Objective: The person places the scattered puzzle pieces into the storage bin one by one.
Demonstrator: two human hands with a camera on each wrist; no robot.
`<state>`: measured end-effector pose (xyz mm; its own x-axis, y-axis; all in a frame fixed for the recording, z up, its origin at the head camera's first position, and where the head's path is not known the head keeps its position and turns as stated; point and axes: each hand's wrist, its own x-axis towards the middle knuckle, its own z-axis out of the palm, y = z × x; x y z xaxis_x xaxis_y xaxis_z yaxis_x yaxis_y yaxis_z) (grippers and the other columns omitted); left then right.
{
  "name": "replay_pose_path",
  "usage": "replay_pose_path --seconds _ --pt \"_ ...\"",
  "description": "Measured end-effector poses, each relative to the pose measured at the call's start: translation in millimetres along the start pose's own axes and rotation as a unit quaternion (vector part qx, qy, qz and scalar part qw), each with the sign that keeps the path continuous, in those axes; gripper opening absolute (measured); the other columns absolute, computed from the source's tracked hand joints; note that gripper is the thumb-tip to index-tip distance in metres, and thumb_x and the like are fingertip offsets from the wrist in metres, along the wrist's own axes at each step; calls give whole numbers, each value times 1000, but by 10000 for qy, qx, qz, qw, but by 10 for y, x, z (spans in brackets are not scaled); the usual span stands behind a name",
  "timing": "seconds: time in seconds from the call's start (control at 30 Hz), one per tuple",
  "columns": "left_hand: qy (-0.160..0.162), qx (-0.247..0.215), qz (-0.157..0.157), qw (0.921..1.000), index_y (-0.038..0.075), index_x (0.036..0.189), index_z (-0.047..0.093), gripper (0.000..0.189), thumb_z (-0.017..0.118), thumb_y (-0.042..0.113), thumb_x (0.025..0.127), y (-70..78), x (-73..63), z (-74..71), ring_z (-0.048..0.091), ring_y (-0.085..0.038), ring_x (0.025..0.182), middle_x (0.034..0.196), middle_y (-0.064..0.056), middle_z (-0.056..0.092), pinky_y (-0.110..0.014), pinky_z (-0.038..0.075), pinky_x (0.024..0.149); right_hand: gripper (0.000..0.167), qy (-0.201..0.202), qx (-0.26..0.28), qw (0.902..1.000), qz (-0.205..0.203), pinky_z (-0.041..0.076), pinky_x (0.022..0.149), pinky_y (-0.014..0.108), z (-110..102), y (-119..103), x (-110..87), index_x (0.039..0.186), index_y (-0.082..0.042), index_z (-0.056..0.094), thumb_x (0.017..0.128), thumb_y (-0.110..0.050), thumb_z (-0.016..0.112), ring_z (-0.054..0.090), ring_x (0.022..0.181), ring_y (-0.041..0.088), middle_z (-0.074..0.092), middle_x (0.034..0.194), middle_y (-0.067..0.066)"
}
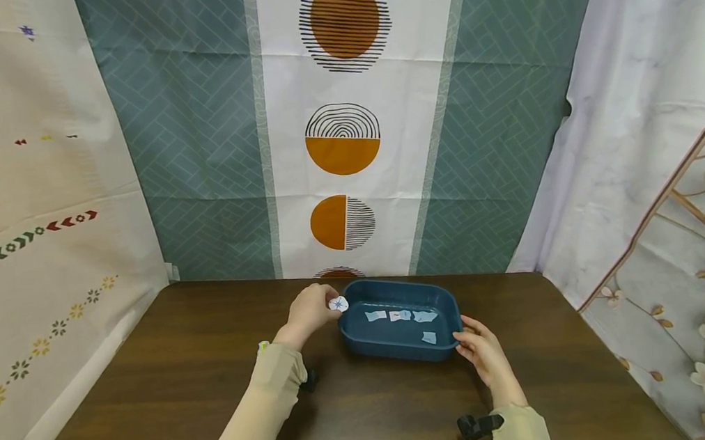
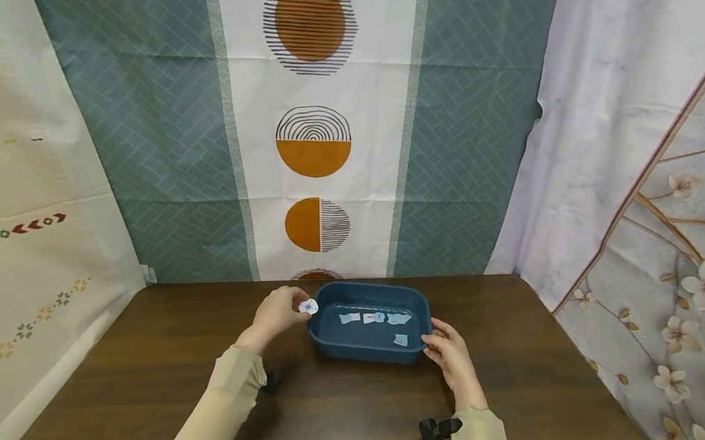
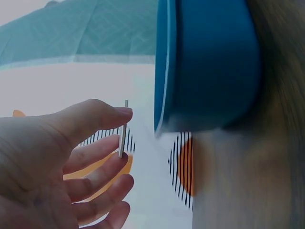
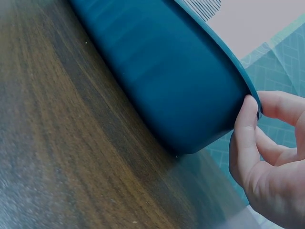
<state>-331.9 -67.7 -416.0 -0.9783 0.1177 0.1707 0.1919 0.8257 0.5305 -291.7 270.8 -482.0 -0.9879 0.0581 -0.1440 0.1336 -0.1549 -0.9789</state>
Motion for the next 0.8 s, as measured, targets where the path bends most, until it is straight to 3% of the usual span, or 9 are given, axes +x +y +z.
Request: replay_pose_path --seconds 0.3,0.57,0.8 --pt "-174 -16 379 9991 6 108 71 33 81 17 79 296 152 178 60 -23 90 101 -10 67 -39 55 81 62 -8 75 10000 -4 50 68 15 -15 9 18 149 4 27 93 3 54 52 68 2 56 84 -10" --pt "-488 -240 459 9975 5 110 71 32 79 16 82 402 244 381 61 -23 92 105 -10 66 -38 55 83 61 39 62 10000 36 51 68 15 -8 16 20 149 4 28 93 3 54 53 69 2 57 88 -8" --pt "-691 -168 506 9962 5 109 71 31 80 16 81 499 283 569 61 -22 92 105 -10 67 -39 54 84 60 71 -1 10000 4 51 68 15 -7 26 22 148 4 30 93 2 54 53 69 2 58 88 -8"
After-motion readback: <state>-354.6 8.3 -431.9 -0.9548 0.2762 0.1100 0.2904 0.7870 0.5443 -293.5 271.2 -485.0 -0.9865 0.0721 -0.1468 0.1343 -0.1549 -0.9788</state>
